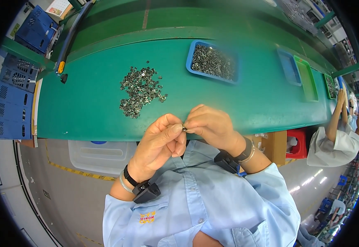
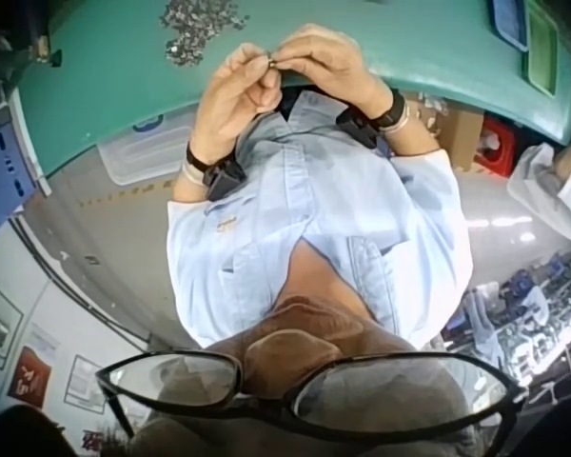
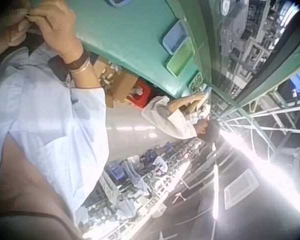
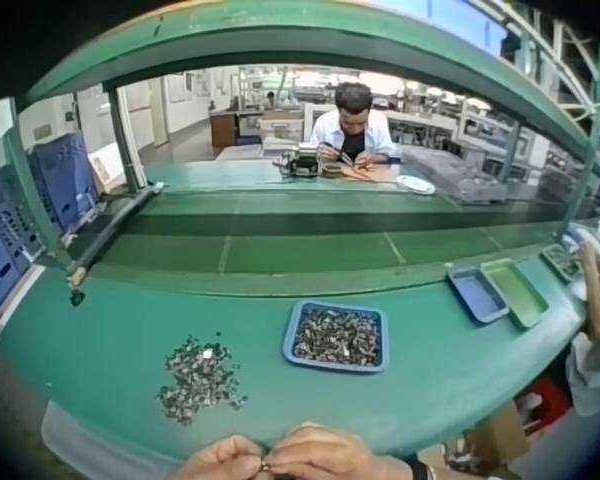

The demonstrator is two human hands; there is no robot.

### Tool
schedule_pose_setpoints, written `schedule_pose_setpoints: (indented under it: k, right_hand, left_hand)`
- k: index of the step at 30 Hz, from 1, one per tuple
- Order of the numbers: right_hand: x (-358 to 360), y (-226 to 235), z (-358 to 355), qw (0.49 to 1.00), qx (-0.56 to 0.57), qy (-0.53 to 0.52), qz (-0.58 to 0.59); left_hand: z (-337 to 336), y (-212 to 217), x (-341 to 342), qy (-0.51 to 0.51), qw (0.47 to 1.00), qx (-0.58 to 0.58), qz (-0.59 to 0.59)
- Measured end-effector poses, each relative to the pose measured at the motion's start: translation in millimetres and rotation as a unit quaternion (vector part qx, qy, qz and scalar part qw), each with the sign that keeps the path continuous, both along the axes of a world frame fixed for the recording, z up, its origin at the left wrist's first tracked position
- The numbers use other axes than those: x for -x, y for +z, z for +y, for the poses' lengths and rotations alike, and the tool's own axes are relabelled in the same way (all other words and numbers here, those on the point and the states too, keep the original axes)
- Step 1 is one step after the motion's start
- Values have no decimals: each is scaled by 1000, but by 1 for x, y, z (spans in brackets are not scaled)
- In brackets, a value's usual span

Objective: The person picks up a small metal component from a pile by hand, inspects it while turning it over, and then places it into a blue tray, repeating this process for several more pieces.

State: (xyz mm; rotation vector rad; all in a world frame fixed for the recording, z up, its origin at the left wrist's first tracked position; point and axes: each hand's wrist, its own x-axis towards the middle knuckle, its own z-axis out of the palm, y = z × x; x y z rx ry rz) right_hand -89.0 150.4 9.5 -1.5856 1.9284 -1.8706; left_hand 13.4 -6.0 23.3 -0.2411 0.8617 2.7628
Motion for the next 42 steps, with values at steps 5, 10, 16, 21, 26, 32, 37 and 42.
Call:
schedule_pose_setpoints:
  k: [5,10,16,21,26,32,37,42]
  right_hand:
    - [1,-1,0,1000,-1,4,-4]
    - [1,0,1,1000,-4,9,5]
    - [0,-1,1,1000,-11,2,5]
    - [1,-1,1,1000,-13,3,7]
    - [1,-1,1,1000,-11,0,7]
    - [-2,-3,0,1000,-18,-8,-22]
    - [-3,-5,-1,998,-27,-26,-49]
    - [0,-5,-2,999,-21,-35,-25]
  left_hand:
    - [1,2,0,11,1000,9,-7]
    - [-1,2,0,6,999,45,8]
    - [-2,3,0,6,997,73,0]
    - [-2,4,0,3,997,71,-2]
    - [1,8,1,27,994,107,-20]
    - [0,7,1,33,991,130,-10]
    - [3,4,0,34,995,89,-9]
    - [4,5,1,45,993,107,-6]
